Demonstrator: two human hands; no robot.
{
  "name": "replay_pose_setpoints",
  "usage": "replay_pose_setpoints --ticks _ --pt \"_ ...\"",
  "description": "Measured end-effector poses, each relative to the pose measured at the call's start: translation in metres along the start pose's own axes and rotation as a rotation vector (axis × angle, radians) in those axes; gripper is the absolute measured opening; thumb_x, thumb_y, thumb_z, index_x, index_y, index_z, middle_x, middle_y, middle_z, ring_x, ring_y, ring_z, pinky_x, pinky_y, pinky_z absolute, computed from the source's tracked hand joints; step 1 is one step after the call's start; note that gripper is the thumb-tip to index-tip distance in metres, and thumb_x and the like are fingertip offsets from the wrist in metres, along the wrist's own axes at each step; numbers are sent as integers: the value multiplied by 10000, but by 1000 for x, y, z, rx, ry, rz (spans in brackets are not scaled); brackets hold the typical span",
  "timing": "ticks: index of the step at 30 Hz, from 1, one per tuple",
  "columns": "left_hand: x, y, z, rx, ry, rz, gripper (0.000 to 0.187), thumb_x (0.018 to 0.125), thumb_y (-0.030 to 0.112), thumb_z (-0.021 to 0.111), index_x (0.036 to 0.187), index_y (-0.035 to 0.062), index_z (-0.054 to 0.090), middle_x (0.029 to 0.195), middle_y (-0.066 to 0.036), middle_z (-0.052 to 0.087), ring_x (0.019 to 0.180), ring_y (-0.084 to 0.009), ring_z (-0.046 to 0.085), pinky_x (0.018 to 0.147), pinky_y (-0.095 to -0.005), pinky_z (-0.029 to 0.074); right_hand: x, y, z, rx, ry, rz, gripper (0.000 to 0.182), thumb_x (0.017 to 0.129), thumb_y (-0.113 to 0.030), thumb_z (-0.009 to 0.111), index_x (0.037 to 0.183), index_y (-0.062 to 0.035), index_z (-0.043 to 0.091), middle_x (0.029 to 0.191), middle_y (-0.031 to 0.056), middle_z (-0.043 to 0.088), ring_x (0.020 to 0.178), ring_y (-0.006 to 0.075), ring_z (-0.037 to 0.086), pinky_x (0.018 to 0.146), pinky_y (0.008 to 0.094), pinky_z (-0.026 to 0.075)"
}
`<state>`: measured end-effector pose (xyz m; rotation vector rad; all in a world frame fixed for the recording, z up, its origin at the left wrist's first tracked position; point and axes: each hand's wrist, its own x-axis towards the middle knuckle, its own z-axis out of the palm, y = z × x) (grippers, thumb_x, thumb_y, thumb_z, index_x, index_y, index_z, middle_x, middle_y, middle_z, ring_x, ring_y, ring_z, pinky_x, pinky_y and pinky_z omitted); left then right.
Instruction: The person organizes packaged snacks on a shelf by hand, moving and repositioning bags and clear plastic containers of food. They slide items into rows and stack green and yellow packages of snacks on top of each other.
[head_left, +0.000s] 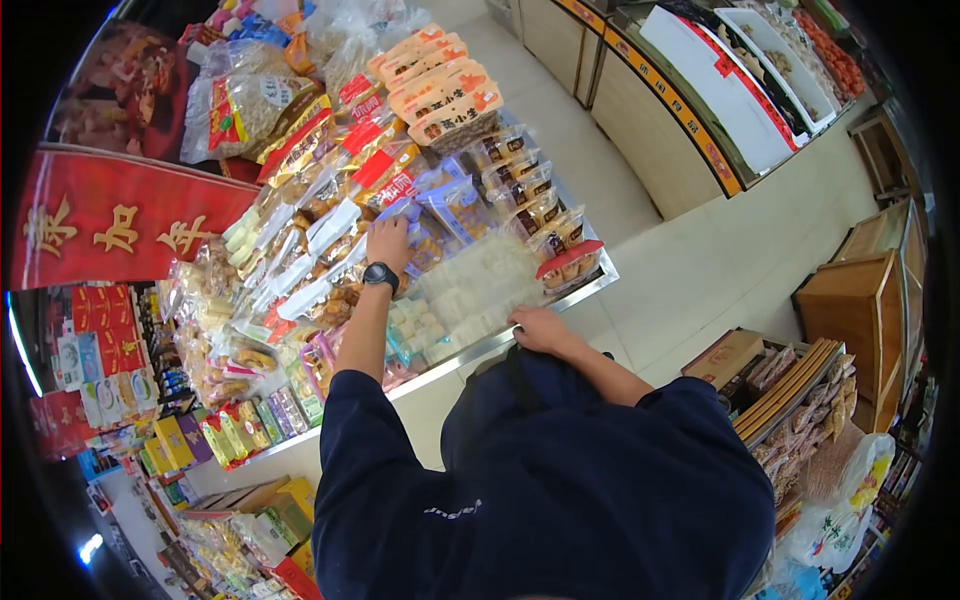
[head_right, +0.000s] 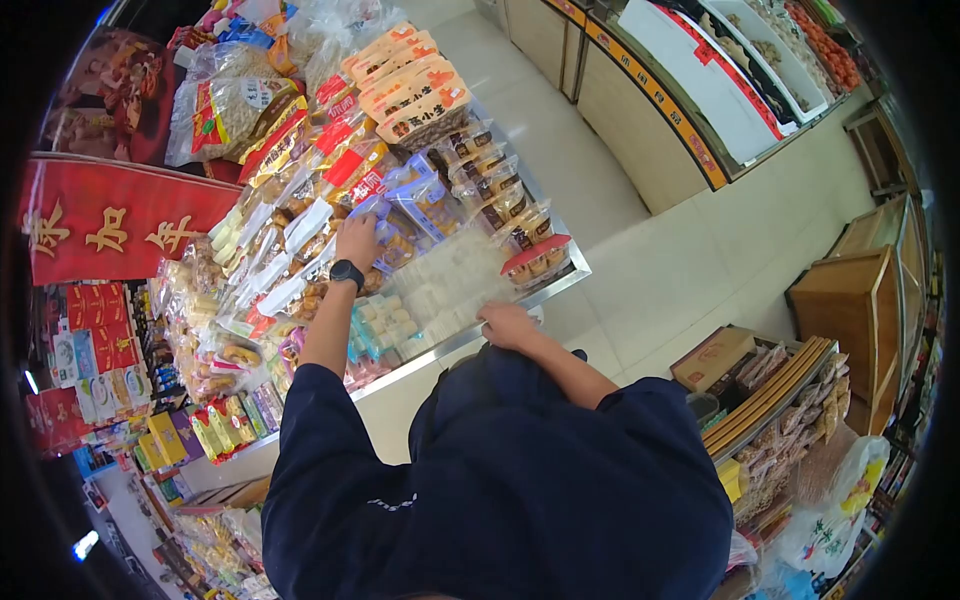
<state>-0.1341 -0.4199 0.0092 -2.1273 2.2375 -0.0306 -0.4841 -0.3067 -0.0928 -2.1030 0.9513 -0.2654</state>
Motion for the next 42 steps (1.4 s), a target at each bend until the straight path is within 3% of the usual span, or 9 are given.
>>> replay_pose_setpoints --ticks 6,9,13,17,25,28,30,34,42 --pt "2 25 9 107 135 -82 276 804 89 651 1066 18 599 1105 -167 619 1072 -359 574 928 -468 459 -2 2 4 11 42 -9 256 805 -178 637 1036 -88 704 1010 119 676 972 349 668 820 474 546" --pt "16 55 -4 87 307 -78 307 782 98 680 1065 11 599 1135 -181 605 1085 -373 565 933 -479 456 -1 2 3 20 28 -1 257 803 -178 637 1035 -89 704 1003 116 677 964 347 670 811 476 547" --pt "56 93 -24 -180 351 189 463 738 167 758 1138 4 591 1231 -186 603 1183 -356 561 962 -492 449 -1 1 -2 13 -65 25 267 851 -199 618 1084 -85 679 1059 123 665 1008 355 654 839 473 540" --pt "86 95 16 -73 12 -24 493 742 205 804 1156 35 598 1209 -155 653 1169 -327 583 969 -494 442 0 1 -2 16 -1 16 263 829 -198 619 1055 -97 707 1022 102 679 978 329 675 818 467 549" --pt "56 105 0 -61 56 180 438 700 218 843 1046 59 627 1031 -143 716 1112 -343 613 943 -466 449 2 -6 -8 1 -52 44 277 850 -207 609 1095 -95 676 1066 100 665 990 337 668 810 462 551" --pt "30 112 -34 -214 -13 90 465 692 201 841 1069 47 616 995 -167 710 969 -378 666 833 -484 522 3 -3 -2 16 6 52 273 845 -213 607 1075 -100 702 1050 104 687 986 335 679 828 459 551" --pt "4 107 -57 -301 -34 71 511 691 192 838 1128 50 615 978 -186 708 882 -399 689 762 -502 557 5 -2 -1 -4 -9 54 275 842 -219 611 1076 -105 701 1040 106 691 986 336 679 828 463 550" --pt "-33 79 -76 -304 -207 28 562 686 203 858 1174 66 616 1006 -183 716 930 -396 695 789 -496 561 7 -2 -2 -63 -44 53 277 838 -229 618 1076 -113 701 1023 109 696 980 341 679 826 468 549" --pt "-57 17 1 -154 -84 -3 557 680 193 854 1174 80 623 1088 -139 694 1021 -345 664 860 -460 559 6 -1 -10 -55 -92 9 285 838 -228 625 1084 -101 691 1063 114 682 998 349 664 834 469 547"
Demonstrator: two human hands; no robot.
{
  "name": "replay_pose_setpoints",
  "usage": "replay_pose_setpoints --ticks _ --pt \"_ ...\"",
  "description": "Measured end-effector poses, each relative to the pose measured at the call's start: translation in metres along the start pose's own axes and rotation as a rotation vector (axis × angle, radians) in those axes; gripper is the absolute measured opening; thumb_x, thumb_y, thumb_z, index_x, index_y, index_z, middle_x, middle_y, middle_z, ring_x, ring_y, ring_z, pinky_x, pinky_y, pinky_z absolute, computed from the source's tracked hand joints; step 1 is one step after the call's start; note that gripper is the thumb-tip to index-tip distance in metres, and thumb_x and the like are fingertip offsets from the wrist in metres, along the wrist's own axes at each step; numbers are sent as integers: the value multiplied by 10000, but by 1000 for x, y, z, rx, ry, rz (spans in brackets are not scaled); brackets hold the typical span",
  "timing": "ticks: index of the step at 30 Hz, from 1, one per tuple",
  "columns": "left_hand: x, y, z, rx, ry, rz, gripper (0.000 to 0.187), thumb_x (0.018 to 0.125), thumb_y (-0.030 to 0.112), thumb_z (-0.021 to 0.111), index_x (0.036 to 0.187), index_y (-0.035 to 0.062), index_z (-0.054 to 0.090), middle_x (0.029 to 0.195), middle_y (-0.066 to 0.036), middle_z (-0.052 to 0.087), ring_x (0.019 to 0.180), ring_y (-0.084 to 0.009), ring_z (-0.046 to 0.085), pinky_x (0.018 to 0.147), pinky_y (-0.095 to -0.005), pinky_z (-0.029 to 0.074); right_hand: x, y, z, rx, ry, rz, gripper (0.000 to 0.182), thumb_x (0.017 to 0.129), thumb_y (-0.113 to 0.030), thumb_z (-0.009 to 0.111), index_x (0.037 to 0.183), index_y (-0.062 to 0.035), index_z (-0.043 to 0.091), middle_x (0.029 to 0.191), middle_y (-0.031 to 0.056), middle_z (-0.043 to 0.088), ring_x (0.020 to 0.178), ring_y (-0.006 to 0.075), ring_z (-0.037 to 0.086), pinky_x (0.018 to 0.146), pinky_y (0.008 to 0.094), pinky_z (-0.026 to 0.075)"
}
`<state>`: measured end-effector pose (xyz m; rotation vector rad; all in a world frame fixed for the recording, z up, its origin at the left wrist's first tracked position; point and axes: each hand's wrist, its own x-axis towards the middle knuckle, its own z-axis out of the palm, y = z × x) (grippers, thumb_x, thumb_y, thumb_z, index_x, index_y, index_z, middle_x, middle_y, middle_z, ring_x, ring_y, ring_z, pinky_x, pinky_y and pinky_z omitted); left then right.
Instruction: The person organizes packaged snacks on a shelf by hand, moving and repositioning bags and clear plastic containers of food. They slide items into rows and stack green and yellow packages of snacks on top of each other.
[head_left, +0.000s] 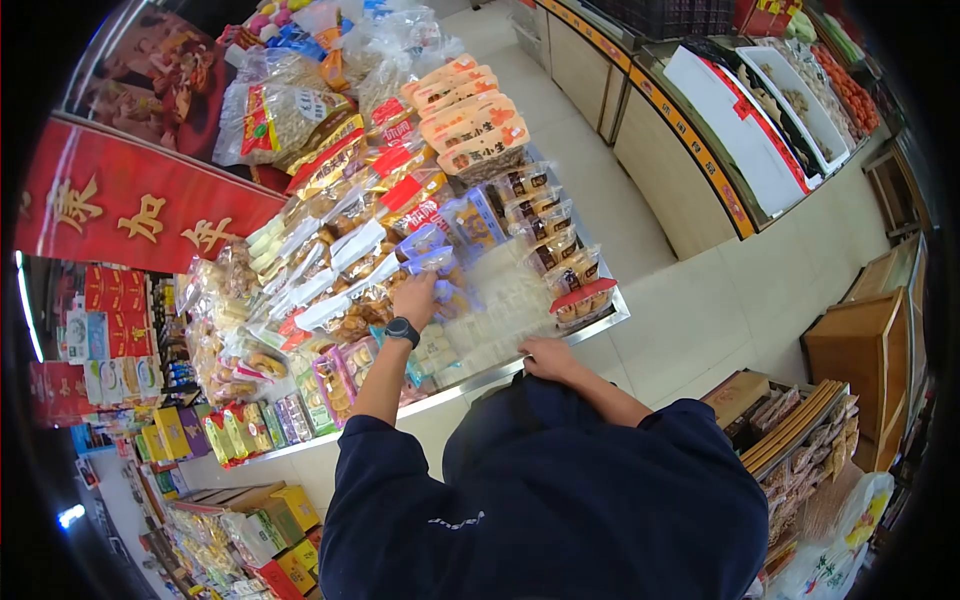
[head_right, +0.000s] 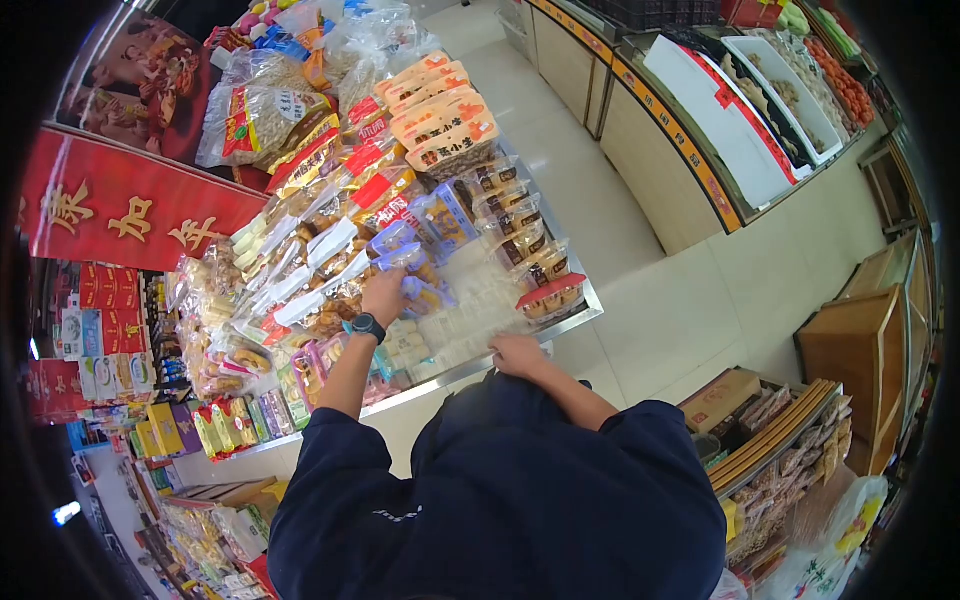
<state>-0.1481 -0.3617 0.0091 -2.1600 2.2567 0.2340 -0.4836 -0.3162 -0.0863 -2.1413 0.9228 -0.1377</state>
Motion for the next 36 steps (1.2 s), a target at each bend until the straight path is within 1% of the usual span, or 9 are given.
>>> replay_pose_setpoints --ticks 4,7,13,17,18,19,26,34,36 --pt "-1 12 2 117 60 -14 542 695 200 843 1170 65 621 1073 -133 680 1005 -329 657 875 -447 555 -1 0 0 7 27 -9 271 842 -218 621 1071 -100 705 1051 110 684 994 338 672 838 476 546" --pt "18 44 -41 35 -88 -112 541 703 203 839 1173 54 615 1096 -135 673 1052 -340 639 895 -448 548 -6 -1 0 25 52 -9 267 839 -218 627 1068 -104 707 1043 101 682 990 334 674 832 473 549" --pt "122 57 -50 -69 405 144 677 704 221 852 1278 21 554 1144 -176 673 1110 -392 629 936 -490 531 -8 2 3 78 65 -27 276 829 -207 638 1079 -109 702 1035 88 681 983 322 679 818 462 554" --pt "180 41 -12 -32 6 -23 824 732 325 863 1387 -15 498 1308 -243 623 1184 -392 617 1026 -487 494 -11 -2 -2 113 64 -8 285 822 -203 643 1087 -111 697 1039 87 680 987 319 681 829 460 551" --pt "181 48 -14 10 3 -47 761 714 330 875 1313 9 534 1186 -213 670 1141 -391 633 992 -489 504 -11 -1 1 131 85 -20 286 821 -203 644 1088 -112 697 1042 87 680 988 319 681 833 459 550" --pt "180 58 -20 55 1 -74 698 696 334 887 1239 32 570 1065 -184 717 1098 -389 648 958 -490 514 -11 1 3 150 106 -36 287 820 -203 645 1088 -113 697 1044 87 680 990 318 681 836 459 549" --pt "159 84 -26 97 -42 -25 554 695 354 890 1100 54 659 941 -191 731 904 -383 705 802 -495 547 -5 6 11 135 69 -13 300 802 -213 665 1086 -120 699 1049 82 682 988 314 681 829 456 548" --pt "50 90 -111 -250 113 -97 600 700 279 882 1221 75 667 1029 -191 725 969 -392 688 815 -480 543 -5 7 5 124 10 -41 315 778 -216 682 1079 -124 699 1044 78 677 989 319 675 837 451 548" --pt "18 75 -107 -266 28 -90 620 696 282 884 1240 81 667 1059 -183 724 995 -388 684 843 -473 539 -4 6 6 101 0 -50 314 777 -213 682 1077 -121 701 1059 84 675 998 323 672 847 448 547"
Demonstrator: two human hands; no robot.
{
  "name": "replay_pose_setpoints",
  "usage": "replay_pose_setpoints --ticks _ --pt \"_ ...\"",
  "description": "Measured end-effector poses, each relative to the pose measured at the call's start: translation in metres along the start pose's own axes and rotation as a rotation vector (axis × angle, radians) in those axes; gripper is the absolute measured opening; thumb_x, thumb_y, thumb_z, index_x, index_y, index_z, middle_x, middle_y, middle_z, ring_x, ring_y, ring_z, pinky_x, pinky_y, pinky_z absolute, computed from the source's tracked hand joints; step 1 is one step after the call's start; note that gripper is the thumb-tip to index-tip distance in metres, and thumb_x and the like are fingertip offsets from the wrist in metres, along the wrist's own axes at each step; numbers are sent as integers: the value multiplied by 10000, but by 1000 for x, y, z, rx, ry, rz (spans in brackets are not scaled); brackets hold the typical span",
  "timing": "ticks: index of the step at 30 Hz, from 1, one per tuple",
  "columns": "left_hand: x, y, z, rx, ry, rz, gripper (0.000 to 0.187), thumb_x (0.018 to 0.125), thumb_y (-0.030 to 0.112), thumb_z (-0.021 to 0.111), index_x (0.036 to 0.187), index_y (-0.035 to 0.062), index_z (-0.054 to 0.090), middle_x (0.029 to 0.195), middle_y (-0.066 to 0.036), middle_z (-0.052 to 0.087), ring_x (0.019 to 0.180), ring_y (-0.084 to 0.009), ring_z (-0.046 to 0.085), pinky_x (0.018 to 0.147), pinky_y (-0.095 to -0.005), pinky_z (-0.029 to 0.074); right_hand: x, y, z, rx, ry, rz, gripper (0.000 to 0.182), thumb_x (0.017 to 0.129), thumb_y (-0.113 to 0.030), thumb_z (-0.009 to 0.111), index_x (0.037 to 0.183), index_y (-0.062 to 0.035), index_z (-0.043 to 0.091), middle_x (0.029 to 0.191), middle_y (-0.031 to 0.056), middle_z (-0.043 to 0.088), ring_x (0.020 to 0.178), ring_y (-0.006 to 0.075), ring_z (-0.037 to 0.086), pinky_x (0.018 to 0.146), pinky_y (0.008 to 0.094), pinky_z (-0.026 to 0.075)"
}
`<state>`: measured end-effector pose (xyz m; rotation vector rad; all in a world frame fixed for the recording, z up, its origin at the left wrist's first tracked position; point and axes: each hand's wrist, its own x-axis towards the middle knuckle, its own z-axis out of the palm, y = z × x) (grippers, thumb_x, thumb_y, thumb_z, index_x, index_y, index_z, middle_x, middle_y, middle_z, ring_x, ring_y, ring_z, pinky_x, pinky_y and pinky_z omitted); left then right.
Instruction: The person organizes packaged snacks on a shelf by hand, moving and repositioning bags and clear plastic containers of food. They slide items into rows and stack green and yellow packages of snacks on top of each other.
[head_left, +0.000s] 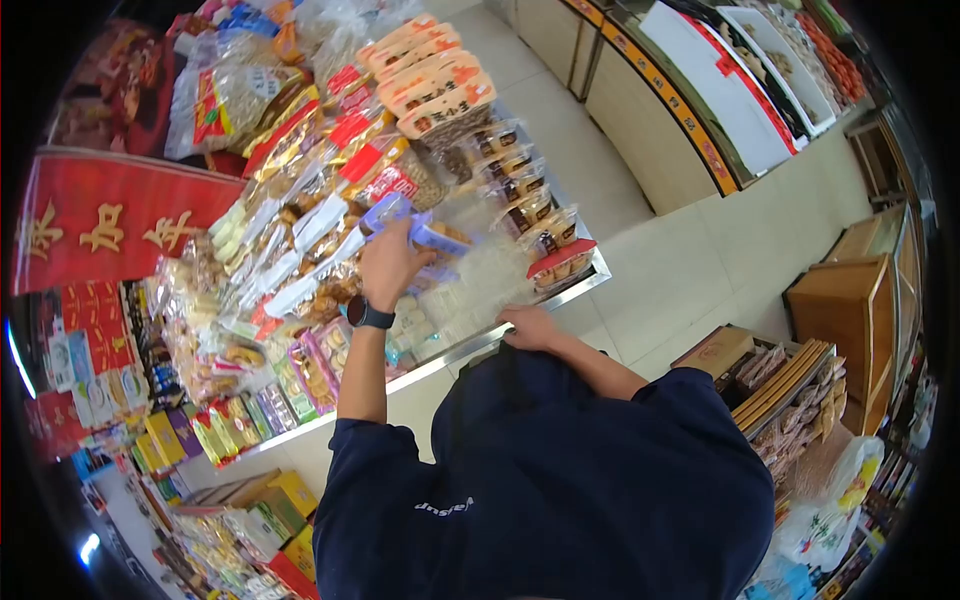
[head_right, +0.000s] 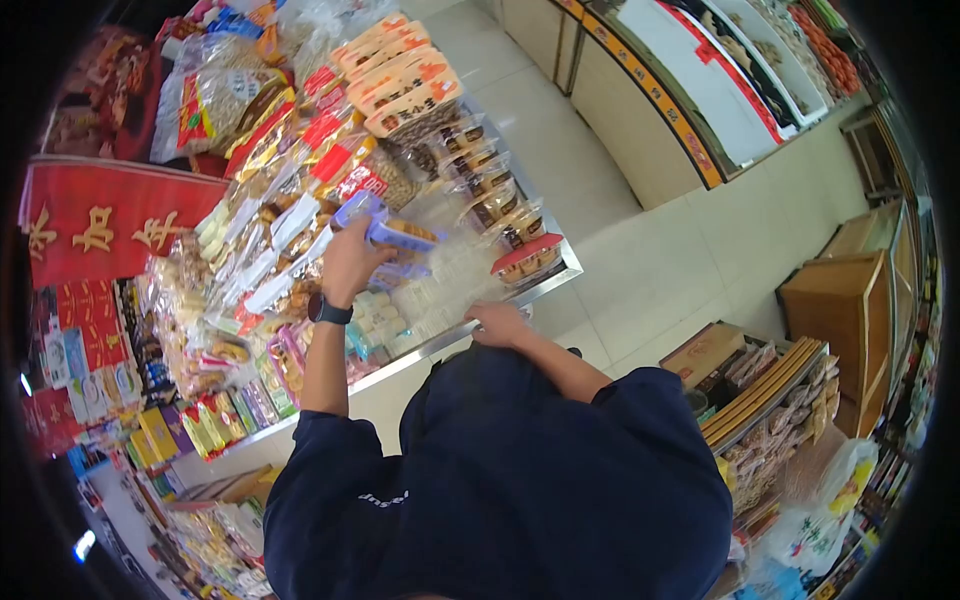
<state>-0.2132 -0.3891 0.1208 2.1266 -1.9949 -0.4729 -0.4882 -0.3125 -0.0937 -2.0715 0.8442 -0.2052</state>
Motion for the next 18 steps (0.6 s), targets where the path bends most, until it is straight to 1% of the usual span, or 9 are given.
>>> replay_pose_setpoints --ticks 1,2,5,6,9,11,12,15,18 --pt "-12 -10 -1 -7 -39 3 630 694 284 885 1250 83 667 1074 -180 724 1008 -386 682 858 -470 537 1 0 0 -14 -1 -5 313 777 -212 682 1076 -119 701 1066 86 674 1002 325 670 853 446 546" --pt "-23 -28 10 -8 -90 6 625 695 279 883 1251 89 668 1130 -154 718 1037 -379 676 878 -462 534 1 -1 0 -9 -7 -13 320 778 -210 684 1082 -111 697 1069 92 674 1004 330 667 854 447 545" --pt "-57 -58 42 -6 -80 -31 609 704 253 878 1254 97 667 1148 -145 713 1062 -370 670 882 -457 535 1 -3 -6 -5 -27 -20 334 784 -208 687 1098 -93 688 1081 110 671 1012 339 660 863 449 542" --pt "-66 -70 55 -16 -26 1 605 709 218 867 1270 110 666 1141 -133 709 1053 -359 666 878 -453 531 2 -4 -8 -8 -42 -14 335 789 -209 685 1102 -91 689 1088 115 669 1017 339 659 869 448 541" --pt "-77 -93 82 -18 93 -28 543 716 183 853 1228 123 680 1079 -115 711 1018 -350 660 876 -460 515 1 -4 -9 -23 -65 -36 348 798 -214 682 1119 -81 688 1107 132 664 1029 341 655 882 447 539" --pt "-82 -103 96 91 63 -75 494 717 173 847 1182 128 687 1045 -98 710 1000 -336 658 872 -460 503 3 -2 -8 -32 -73 -45 355 797 -221 686 1124 -83 692 1113 130 665 1044 336 655 892 442 538" --pt "-82 -102 97 147 51 -98 469 718 168 843 1160 131 691 1029 -90 710 992 -329 657 871 -459 497 3 -4 -8 -36 -74 -38 357 794 -226 689 1123 -89 697 1113 122 668 1055 329 656 899 437 537" --pt "-81 -97 98 205 128 -36 396 732 147 822 1106 132 694 999 -89 710 987 -314 663 866 -447 491 5 -6 -11 -22 -114 -2 355 804 -224 688 1130 -82 698 1135 125 669 1071 323 654 912 436 534" --pt "-72 -87 97 307 51 -26 325 788 143 754 1108 129 696 1015 -93 715 994 -301 670 863 -437 496 3 -11 -19 67 -130 50 345 825 -194 674 1142 -59 691 1170 147 667 1078 334 648 925 438 529"
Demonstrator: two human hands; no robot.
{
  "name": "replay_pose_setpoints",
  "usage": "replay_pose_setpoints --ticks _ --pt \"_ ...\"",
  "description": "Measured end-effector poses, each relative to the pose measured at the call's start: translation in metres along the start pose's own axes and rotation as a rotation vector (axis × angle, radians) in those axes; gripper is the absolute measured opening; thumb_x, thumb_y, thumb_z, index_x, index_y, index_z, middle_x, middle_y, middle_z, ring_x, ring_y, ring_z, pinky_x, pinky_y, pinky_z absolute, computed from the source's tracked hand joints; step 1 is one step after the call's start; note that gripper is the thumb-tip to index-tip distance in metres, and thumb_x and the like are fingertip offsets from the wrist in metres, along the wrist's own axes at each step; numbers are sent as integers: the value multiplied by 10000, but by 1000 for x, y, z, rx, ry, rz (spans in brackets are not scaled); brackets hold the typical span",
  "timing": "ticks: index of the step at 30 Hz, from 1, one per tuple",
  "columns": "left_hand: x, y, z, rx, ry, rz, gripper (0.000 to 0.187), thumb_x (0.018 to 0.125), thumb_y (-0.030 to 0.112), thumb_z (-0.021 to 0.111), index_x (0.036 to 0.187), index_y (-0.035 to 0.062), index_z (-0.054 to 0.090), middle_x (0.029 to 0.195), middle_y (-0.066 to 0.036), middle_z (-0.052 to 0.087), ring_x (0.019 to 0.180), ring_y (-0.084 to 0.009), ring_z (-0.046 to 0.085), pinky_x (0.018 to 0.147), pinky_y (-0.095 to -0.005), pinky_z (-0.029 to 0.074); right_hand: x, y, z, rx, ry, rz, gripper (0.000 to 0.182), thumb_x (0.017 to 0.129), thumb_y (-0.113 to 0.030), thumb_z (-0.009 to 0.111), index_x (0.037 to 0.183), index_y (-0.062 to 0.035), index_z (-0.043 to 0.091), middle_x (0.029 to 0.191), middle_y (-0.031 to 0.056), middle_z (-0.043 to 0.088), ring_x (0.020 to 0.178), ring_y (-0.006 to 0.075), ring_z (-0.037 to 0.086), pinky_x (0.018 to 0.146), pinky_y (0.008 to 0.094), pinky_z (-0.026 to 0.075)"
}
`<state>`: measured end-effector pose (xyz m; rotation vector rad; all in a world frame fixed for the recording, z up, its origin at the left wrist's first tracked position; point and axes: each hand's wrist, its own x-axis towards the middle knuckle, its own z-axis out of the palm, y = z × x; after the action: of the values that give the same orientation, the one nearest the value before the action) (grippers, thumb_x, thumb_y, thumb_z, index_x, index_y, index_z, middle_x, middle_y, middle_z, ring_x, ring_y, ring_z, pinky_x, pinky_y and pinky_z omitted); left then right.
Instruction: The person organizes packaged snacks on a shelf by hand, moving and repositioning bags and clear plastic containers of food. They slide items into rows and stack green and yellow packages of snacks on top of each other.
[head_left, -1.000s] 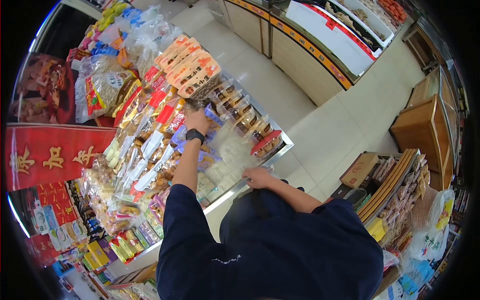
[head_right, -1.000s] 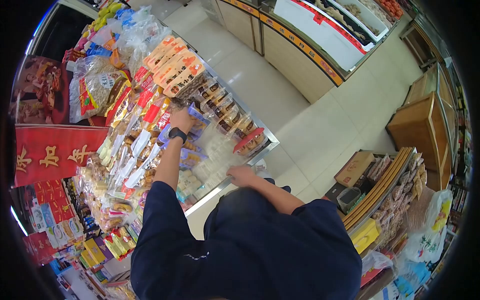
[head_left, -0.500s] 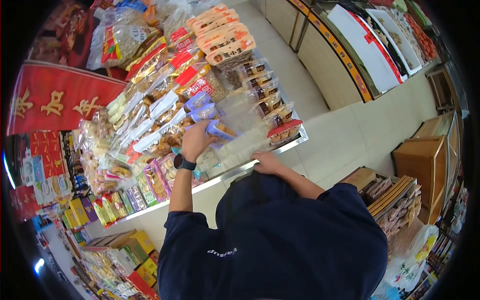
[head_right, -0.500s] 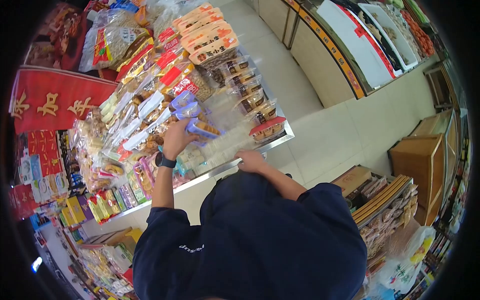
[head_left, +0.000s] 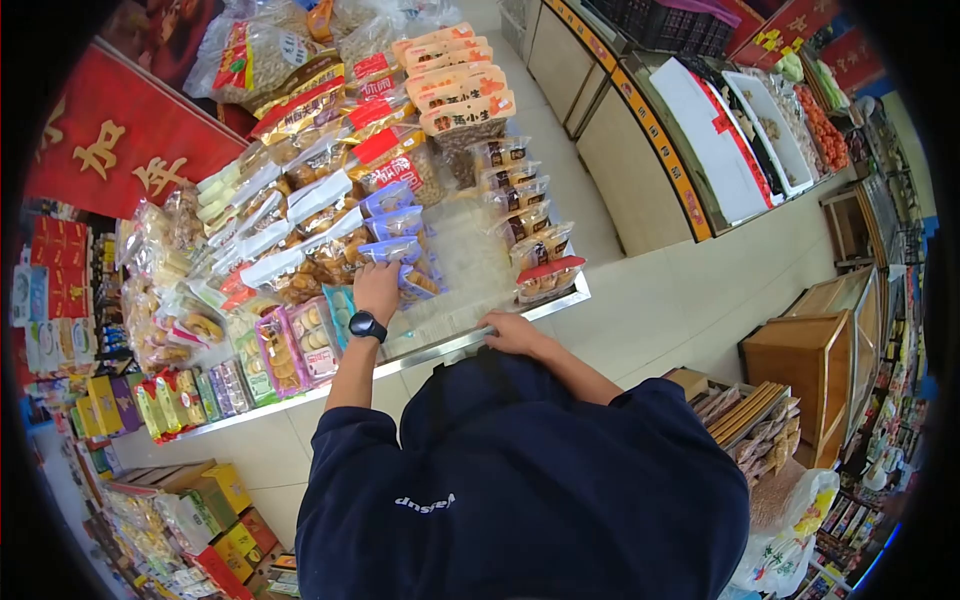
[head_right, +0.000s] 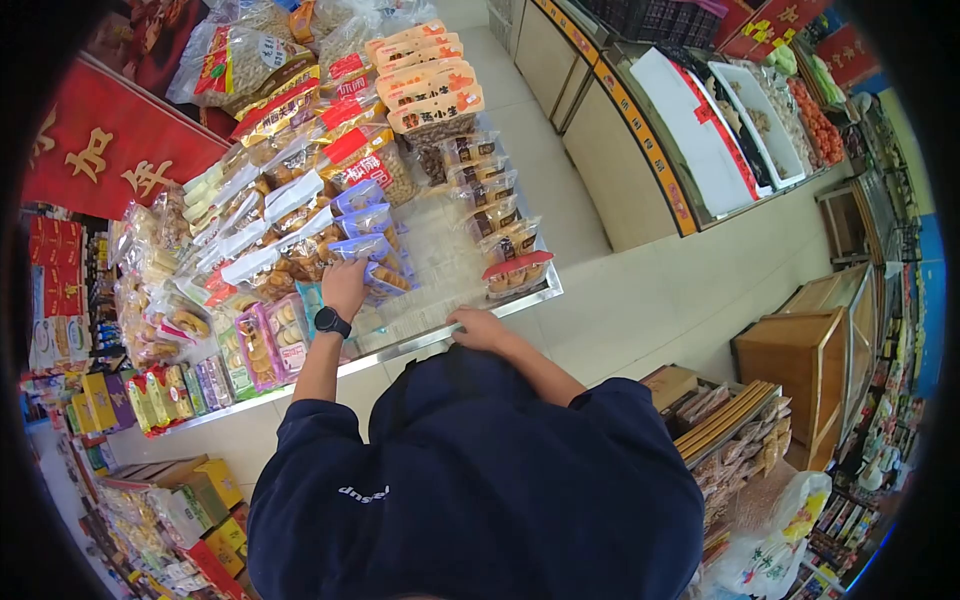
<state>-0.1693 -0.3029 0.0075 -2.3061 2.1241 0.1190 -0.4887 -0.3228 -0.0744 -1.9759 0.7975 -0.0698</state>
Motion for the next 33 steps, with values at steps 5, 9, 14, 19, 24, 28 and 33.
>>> replay_pose_setpoints --ticks 5,9,14,19,24,28,33 --pt "13 14 29 39 71 -77 257 814 106 694 1070 101 677 1041 -116 703 1000 -336 673 865 -462 521 -23 -23 -35 -66 246 -29 317 835 -142 675 1134 -37 682 1166 166 669 1100 358 635 948 455 509" --pt "5 18 28 8 77 -123 287 794 102 722 1071 70 656 1049 -137 694 1003 -350 666 875 -467 525 -44 -36 -98 -378 612 -159 378 785 -132 716 1151 -55 660 1171 141 654 1164 342 606 971 468 481" --pt "-22 8 24 -136 145 -141 300 824 92 675 1120 53 651 1093 -138 673 1055 -333 637 909 -457 499 -51 -9 -123 -664 579 8 616 697 -124 777 1284 -117 589 1265 85 587 1253 306 524 1057 504 383" --pt "-49 10 0 -208 330 -150 584 738 95 789 1274 16 572 1244 -159 609 1172 -354 561 1032 -459 438 -45 -10 -115 -817 409 153 497 697 -181 807 1170 -133 662 1214 78 588 1226 318 520 1034 540 362" --pt "-86 18 -16 -304 374 -198 611 770 103 784 1321 8 535 1336 -184 551 1237 -385 522 1075 -465 408 -33 -3 -110 -912 325 25 367 697 -233 830 1029 -149 698 1061 91 643 1083 301 614 940 480 460" --pt "-125 30 -2 -472 351 -270 584 794 98 768 1321 6 534 1339 -191 550 1247 -398 515 1075 -480 408 -26 -37 -105 -714 165 -13 342 731 -292 826 1002 -133 691 941 86 686 900 306 695 783 448 535" --pt "-163 51 9 -540 344 -298 506 811 84 748 1275 -1 565 1310 -192 564 1232 -400 521 1053 -486 422 23 -111 -135 -522 128 93 351 769 -370 804 1009 -128 723 863 135 718 837 352 710 732 473 562"
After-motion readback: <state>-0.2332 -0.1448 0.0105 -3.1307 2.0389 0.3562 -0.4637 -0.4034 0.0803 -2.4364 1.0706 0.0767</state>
